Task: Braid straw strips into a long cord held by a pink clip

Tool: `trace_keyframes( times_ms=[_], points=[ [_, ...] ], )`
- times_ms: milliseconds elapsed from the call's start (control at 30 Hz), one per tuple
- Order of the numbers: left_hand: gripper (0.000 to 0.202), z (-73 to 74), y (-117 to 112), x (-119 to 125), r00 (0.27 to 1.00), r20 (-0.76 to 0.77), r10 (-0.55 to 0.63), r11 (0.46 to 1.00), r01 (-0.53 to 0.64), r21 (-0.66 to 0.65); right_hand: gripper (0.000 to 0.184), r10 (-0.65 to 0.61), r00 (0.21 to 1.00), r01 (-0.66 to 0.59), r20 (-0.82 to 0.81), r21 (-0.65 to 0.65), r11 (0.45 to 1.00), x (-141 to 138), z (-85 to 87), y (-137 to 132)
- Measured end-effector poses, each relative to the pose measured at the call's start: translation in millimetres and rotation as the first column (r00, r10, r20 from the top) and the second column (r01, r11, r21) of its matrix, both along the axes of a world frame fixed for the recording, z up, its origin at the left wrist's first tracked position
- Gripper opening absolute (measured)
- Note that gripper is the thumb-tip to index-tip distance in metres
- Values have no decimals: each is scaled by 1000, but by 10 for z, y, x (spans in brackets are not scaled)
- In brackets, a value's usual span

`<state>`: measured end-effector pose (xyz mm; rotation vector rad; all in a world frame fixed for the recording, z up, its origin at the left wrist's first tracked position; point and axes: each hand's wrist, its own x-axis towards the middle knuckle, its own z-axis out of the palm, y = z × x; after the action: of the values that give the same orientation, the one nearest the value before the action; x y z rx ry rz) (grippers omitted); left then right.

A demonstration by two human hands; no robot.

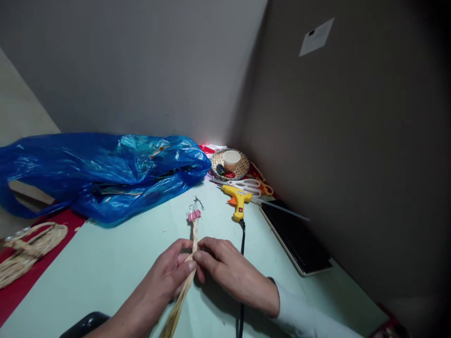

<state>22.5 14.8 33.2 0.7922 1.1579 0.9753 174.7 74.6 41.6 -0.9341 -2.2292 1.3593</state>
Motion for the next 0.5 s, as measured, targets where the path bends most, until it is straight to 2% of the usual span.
trace_keyframes(
  times_ms=[133, 233, 300, 400, 500],
  points=[
    [34, -138, -29, -23, 995, -91, -45, 997, 50, 57, 27, -19, 1000, 18, -6, -68, 998, -5, -33, 30],
    [24, -72, -68, -31, 952, -301, -55, 995, 76, 59, 24, -92, 995, 94, 35, -71, 993, -17, -45, 12],
    [26, 28, -89, -46, 873, -486, -39, 993, 88, 80, 22, -141, 988, 143, 56, -29, 989, -26, -40, -12],
    [34, 147, -115, -75, 688, -726, 4, 978, 148, 146, 19, -176, 984, 176, 25, -36, 984, -41, -44, -43],
    [28, 149, -162, -74, 564, -819, 109, 950, 183, 252, 19, -187, 981, 182, -46, -100, 978, -58, -80, -62]
  ],
)
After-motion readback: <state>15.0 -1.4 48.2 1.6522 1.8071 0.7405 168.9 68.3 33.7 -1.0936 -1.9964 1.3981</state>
